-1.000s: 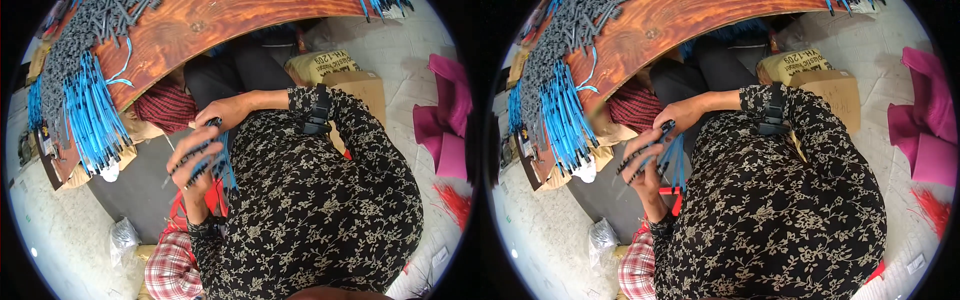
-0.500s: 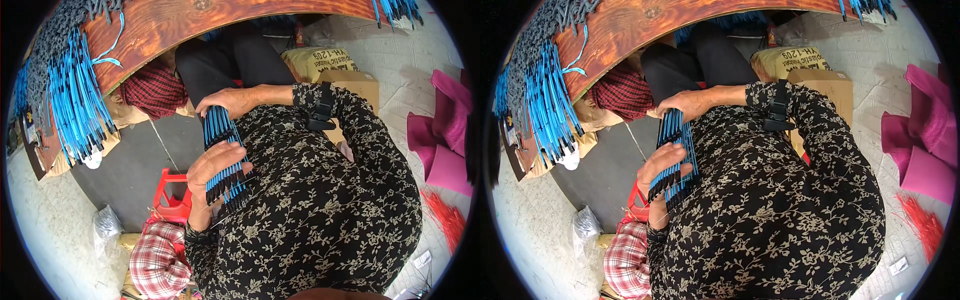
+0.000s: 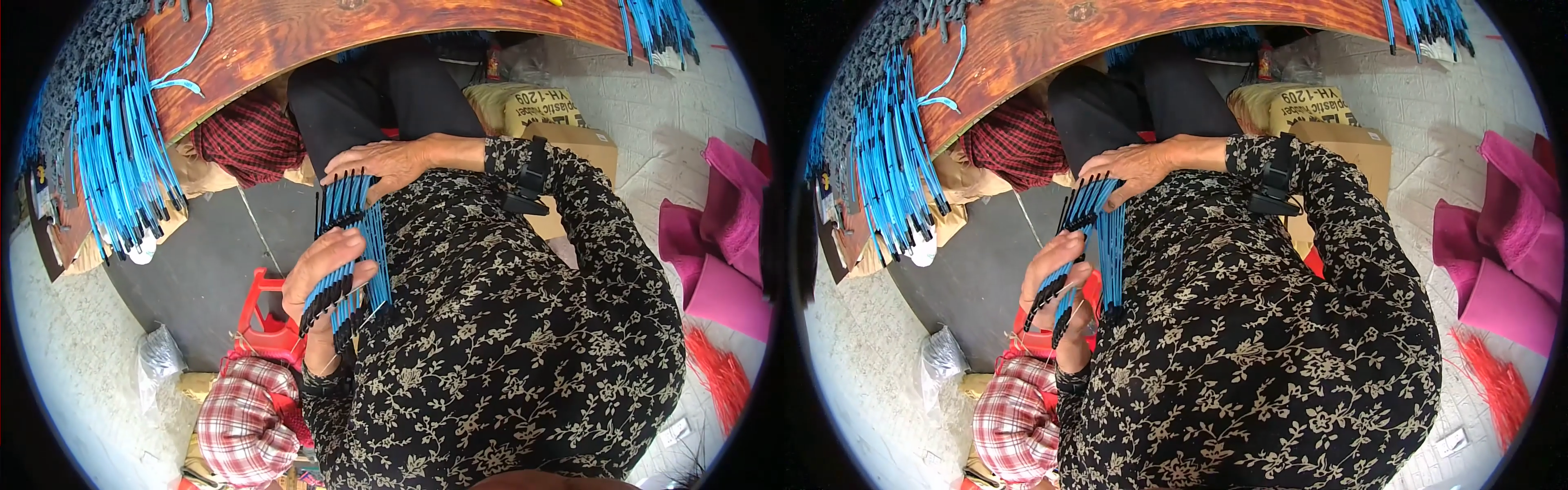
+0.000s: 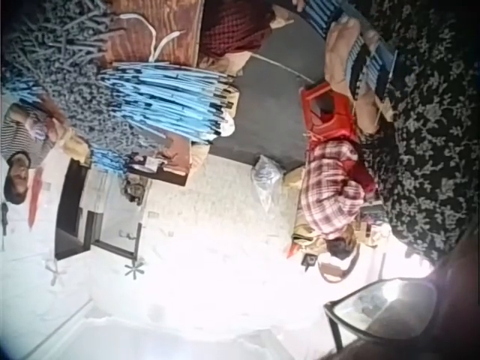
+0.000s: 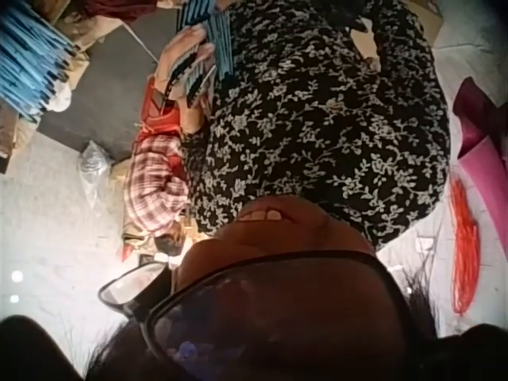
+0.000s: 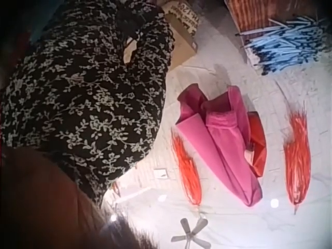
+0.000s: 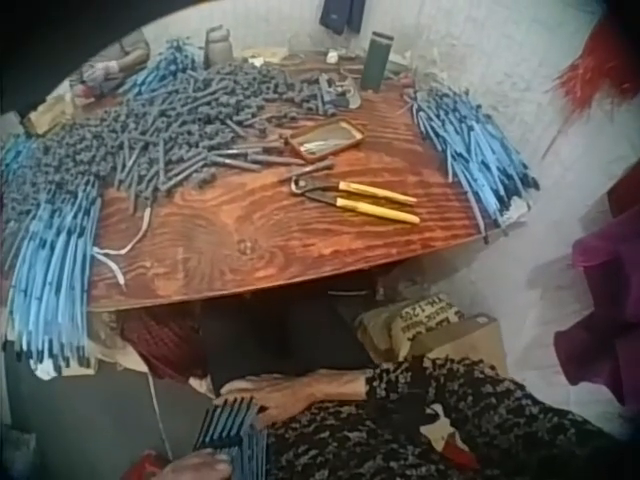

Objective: Assembling bunches of blue and grey wires into a plastic holder tool at a production workbench.

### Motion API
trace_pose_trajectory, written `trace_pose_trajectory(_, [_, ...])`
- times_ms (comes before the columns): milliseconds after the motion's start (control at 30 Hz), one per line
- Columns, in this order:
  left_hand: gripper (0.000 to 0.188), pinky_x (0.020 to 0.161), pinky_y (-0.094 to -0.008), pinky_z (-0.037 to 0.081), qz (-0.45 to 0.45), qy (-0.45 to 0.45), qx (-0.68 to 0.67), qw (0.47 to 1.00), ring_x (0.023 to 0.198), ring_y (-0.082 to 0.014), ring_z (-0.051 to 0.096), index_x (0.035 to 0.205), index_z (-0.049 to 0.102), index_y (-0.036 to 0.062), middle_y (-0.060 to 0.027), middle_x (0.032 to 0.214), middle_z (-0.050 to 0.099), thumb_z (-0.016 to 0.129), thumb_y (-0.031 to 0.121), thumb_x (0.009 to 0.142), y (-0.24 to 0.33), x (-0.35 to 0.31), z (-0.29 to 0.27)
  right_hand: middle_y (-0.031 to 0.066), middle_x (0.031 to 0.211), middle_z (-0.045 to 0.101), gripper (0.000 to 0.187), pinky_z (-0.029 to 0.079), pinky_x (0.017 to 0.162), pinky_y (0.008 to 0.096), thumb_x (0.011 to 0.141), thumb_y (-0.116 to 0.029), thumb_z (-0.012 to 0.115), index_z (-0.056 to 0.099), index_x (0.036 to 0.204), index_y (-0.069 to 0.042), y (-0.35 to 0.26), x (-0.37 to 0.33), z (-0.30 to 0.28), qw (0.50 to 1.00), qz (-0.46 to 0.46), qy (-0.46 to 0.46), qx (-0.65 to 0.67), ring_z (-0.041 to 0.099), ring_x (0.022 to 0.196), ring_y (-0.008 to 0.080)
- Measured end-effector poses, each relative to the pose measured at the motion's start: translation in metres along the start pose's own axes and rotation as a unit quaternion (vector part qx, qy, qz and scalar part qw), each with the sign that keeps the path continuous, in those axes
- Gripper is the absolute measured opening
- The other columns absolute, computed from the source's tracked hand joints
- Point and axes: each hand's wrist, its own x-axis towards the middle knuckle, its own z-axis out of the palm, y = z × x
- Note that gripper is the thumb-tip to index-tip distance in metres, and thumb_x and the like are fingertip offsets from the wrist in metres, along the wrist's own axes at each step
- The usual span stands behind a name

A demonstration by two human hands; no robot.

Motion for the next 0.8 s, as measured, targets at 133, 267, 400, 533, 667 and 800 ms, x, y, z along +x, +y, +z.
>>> trace_pose_trajectory(133, [0.027, 0.102, -0.0391, 0.046, 0.011, -0.045, -0.043, 0.998, 0.110, -0.0242, 0.063, 0.102, 0.069, -0.0013, -0.0095, 0.107, 0.069, 0.076, 0.005, 0.077, -0.004, 0.001, 0.001, 0.0094, 0.143, 0.043, 0.080, 0.032, 0.111, 0.0431, 0.073, -0.026, 0.076, 0.040, 0.143, -0.012, -0.006, 0.001, -0.004, 0.999, -0.017, -0.027, -0.011, 0.039, 0.133, 0.0301])
trace_pose_trajectory(267, [0.029, 0.096, -0.0381, 0.051, 0.015, -0.061, 0.003, 0.998, 0.101, -0.0241, 0.067, 0.096, 0.071, 0.0000, -0.0078, 0.100, 0.071, 0.081, 0.003, 0.069, -0.002, 0.002, 0.011, 0.0102, 0.144, 0.041, 0.087, 0.031, 0.112, 0.0419, 0.069, -0.026, 0.078, 0.038, 0.144, -0.009, -0.015, -0.003, -0.008, 0.996, -0.019, -0.040, 0.072, 0.036, 0.135, 0.0295])
trace_pose_trajectory(400, [0.033, 0.091, -0.0375, 0.055, 0.042, -0.088, 0.029, 0.995, 0.096, -0.0241, 0.069, 0.095, 0.072, 0.0012, -0.0070, 0.096, 0.072, 0.084, 0.005, 0.064, 0.005, 0.010, 0.016, 0.0163, 0.142, 0.043, 0.072, 0.032, 0.110, 0.0422, 0.076, -0.038, 0.074, 0.050, 0.135, -0.006, -0.024, -0.005, -0.014, 0.993, -0.088, -0.040, 0.068, 0.040, 0.131, 0.0323])
trace_pose_trajectory(533, [0.031, 0.093, -0.0399, 0.052, 0.083, -0.138, 0.065, 0.985, 0.101, -0.0253, 0.067, 0.097, 0.072, 0.0011, -0.0085, 0.100, 0.071, 0.077, 0.017, 0.071, 0.006, 0.009, 0.015, 0.0175, 0.142, 0.044, 0.079, 0.029, 0.112, 0.0402, 0.077, -0.039, 0.076, 0.044, 0.140, -0.003, -0.022, -0.006, -0.021, 0.981, -0.088, -0.099, 0.140, 0.038, 0.134, 0.0306])
trace_pose_trajectory(667, [0.033, 0.098, -0.0429, 0.048, 0.019, -0.151, 0.044, 0.987, 0.106, -0.0265, 0.065, 0.097, 0.072, 0.0009, -0.0096, 0.104, 0.070, 0.070, 0.027, 0.077, 0.012, 0.010, 0.016, 0.0155, 0.145, 0.041, 0.082, 0.026, 0.114, 0.0387, 0.085, -0.055, 0.066, 0.039, 0.144, -0.004, -0.016, -0.008, -0.027, 0.958, -0.099, -0.142, 0.230, 0.035, 0.137, 0.0281])
trace_pose_trajectory(800, [0.027, 0.090, -0.0404, 0.055, 0.032, -0.156, 0.032, 0.987, 0.097, -0.0252, 0.070, 0.091, 0.073, 0.0046, -0.0063, 0.098, 0.072, 0.082, 0.010, 0.066, 0.011, 0.015, 0.017, 0.0138, 0.149, 0.038, 0.087, 0.024, 0.115, 0.0374, 0.088, -0.069, 0.047, 0.038, 0.145, -0.004, -0.016, -0.010, -0.029, 0.920, -0.023, -0.180, 0.346, 0.030, 0.140, 0.0261])
